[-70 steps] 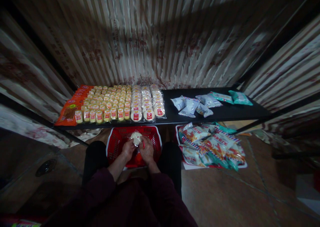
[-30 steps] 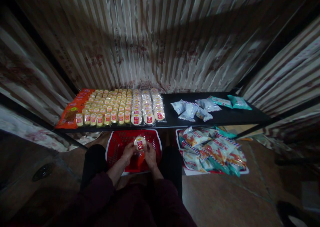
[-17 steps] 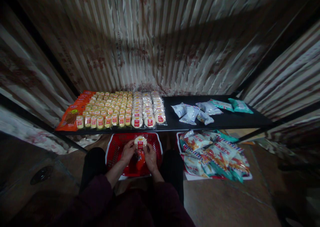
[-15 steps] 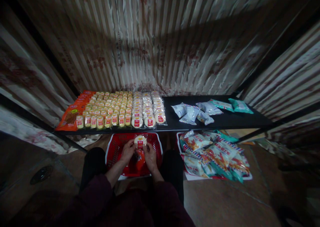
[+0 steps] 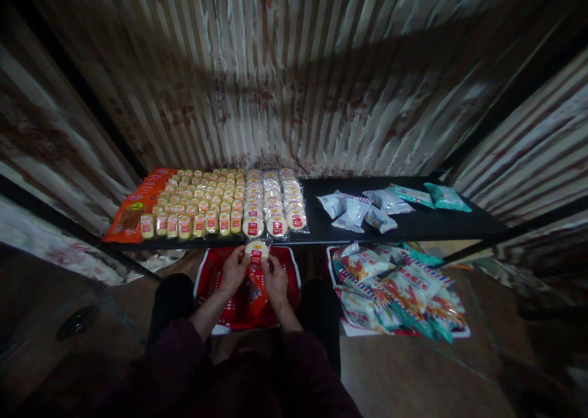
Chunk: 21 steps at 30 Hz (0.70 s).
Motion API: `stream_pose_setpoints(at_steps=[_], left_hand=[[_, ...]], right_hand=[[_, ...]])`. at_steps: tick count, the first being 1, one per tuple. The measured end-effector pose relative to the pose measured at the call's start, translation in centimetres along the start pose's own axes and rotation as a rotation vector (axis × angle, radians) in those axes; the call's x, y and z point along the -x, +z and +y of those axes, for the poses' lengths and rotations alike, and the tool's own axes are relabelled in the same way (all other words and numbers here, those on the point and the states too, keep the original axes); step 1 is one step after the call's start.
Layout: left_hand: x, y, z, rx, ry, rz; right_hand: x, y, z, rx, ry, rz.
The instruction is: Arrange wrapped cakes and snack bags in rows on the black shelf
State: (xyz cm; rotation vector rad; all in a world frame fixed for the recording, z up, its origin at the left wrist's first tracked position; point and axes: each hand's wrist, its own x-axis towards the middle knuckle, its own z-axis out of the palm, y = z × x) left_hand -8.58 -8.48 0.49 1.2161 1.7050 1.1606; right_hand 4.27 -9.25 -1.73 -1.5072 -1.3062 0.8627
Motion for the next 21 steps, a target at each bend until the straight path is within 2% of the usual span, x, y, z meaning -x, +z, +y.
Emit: stream_pose_setpoints(at_steps=[14, 21], left_hand=[[-1.0, -0.4, 0.9, 0.062, -0.015, 0.078], [-2.1, -0.5, 2.2, 0.032, 0.044, 0.090]], right_hand=[[-1.3, 0.6, -1.3, 0.013, -0.043, 0.011], [-2.6, 0.9, -2.3, 0.054, -0.050, 0.010]])
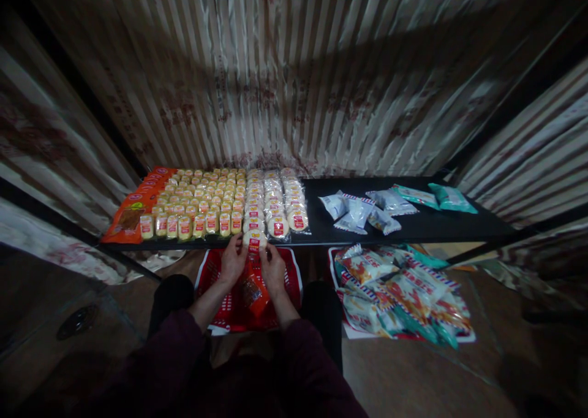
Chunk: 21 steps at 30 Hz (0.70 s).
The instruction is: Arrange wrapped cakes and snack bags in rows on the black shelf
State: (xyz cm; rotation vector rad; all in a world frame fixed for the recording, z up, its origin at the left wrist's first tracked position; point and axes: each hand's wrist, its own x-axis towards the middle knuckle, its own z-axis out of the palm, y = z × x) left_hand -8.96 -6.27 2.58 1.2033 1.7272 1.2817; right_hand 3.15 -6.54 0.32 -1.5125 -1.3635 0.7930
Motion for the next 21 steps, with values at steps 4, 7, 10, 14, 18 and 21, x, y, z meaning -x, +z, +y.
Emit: stream_pose_setpoints(at_steps=[4, 7, 10, 14, 18, 21], left_hand=[[-0.5, 0.2, 0.5, 0.032, 0.012, 0.002], [-0.9, 0.3, 0.7, 0.018, 0.045, 0.007], [-1.3, 0.3, 0.9, -0.029, 0.087, 0.009], [-1.7, 0.3, 1.1, -0.169, 0.149, -0.005], [-1.4, 0.4, 1.1, -0.315, 0.225, -0.023], [-0.9, 0.5, 1.0, -0.429, 0.264, -0.040]], right_hand=[[-0.8, 0.2, -0.4, 0.042, -0.023, 0.022], [-1.4, 0.4, -0.6, 0.040, -0.038, 0.043], [-2.0, 0.7, -0.7, 0.020, -0.051, 0.047], [-2.6, 1.0, -0.6, 0.038, -0.039, 0.036], [-2.9, 1.2, -0.1, 0.043, -0.022, 0.024], [-3.2, 1.3, 0.2, 0.028, -0.027, 0.014]])
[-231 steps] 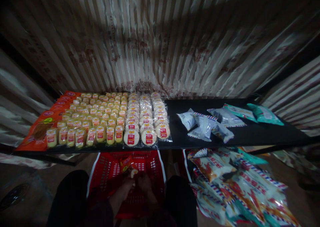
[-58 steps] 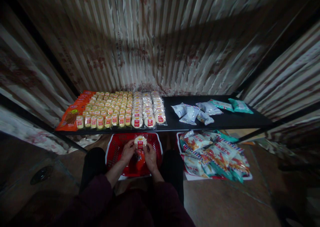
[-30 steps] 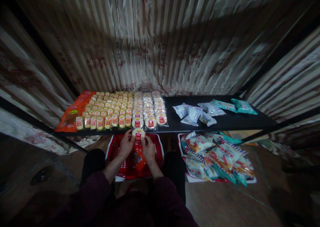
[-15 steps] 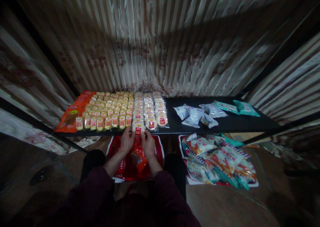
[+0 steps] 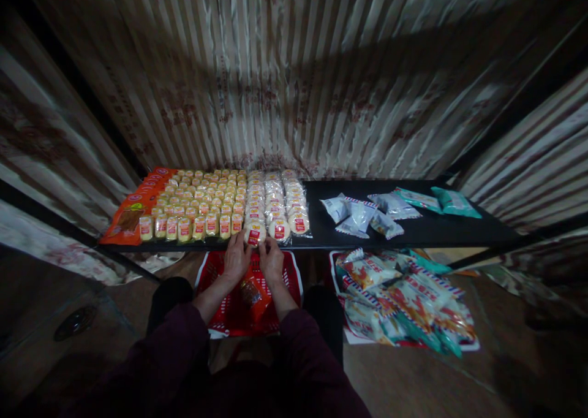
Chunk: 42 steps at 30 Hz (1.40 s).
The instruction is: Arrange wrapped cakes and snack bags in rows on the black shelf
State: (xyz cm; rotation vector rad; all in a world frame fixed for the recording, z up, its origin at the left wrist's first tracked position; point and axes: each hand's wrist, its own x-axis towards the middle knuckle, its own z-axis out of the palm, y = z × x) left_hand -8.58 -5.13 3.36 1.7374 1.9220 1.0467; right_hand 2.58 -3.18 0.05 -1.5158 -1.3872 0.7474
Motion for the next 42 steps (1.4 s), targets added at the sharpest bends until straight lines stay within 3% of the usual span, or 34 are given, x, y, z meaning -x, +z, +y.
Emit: stream_pose_setpoints(at_steps=[10, 18, 25, 31, 34, 42], left_hand=[[0.5, 0.9, -0.7, -0.266, 0.268, -0.021], [-0.6, 1.9, -1.7, -0.479, 0.451, 0.055], [-1.0, 2.4, -1.8, -0.435, 0.445, 0.045], [-1.2, 2.5, -1.4, -0.394, 0.428, 0.051], [-1.3, 2.5, -1.2, -0.378, 0.430, 0.051], [-1.3, 2.7, -1.2, -0.376, 0.437, 0.078]], right_hand=[[-0.3, 0.2, 0.1, -0.003, 0.013, 0.022], [-0.8, -0.7, -1.0, 0.233, -0.016, -0.041], [-0.3, -1.8, -1.3, 0.558, -0.096, -0.105], [-0.8, -3.4, 0.2, 0.614, -0.347, 0.164], [-1.8, -3.7, 1.1, 0.606, -0.424, 0.234], [-3.8, -2.6, 2.6, 0.649, -0.517, 0.106]])
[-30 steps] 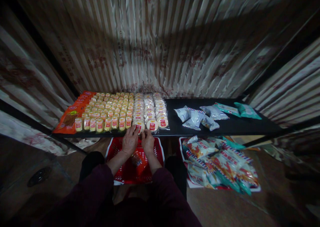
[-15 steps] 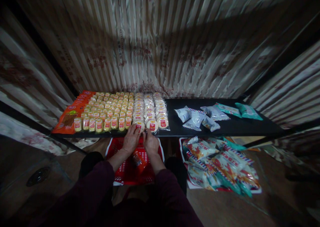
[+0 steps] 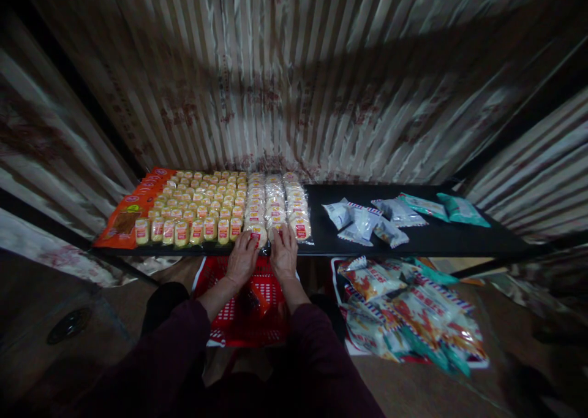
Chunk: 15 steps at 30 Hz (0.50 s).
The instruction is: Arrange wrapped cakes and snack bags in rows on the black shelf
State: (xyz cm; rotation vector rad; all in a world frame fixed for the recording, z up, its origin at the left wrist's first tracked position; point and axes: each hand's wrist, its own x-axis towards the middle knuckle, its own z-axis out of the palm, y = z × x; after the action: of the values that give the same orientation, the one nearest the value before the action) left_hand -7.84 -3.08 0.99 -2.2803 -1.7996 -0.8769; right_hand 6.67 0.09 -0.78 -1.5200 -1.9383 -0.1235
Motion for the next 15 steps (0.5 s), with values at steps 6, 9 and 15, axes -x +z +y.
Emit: stream_pose_setpoints(at_steps=[6, 9, 15], left_hand=[[-0.35, -0.03, 0.10, -0.021, -0.001, 0.001], [-0.45, 0.04, 0.16, -0.039, 0.015, 0.017], [-0.58, 0.49, 0.25, -0.056, 0.002, 0.049]], right_hand=[[-0.33, 0.05, 0.73, 0.037, -0.076, -0.041], [-0.42, -0.09, 0.84, 0.065, -0.099, -0.081], [-0.43, 0.17, 1.13, 0.073, -0.112, -0.101]])
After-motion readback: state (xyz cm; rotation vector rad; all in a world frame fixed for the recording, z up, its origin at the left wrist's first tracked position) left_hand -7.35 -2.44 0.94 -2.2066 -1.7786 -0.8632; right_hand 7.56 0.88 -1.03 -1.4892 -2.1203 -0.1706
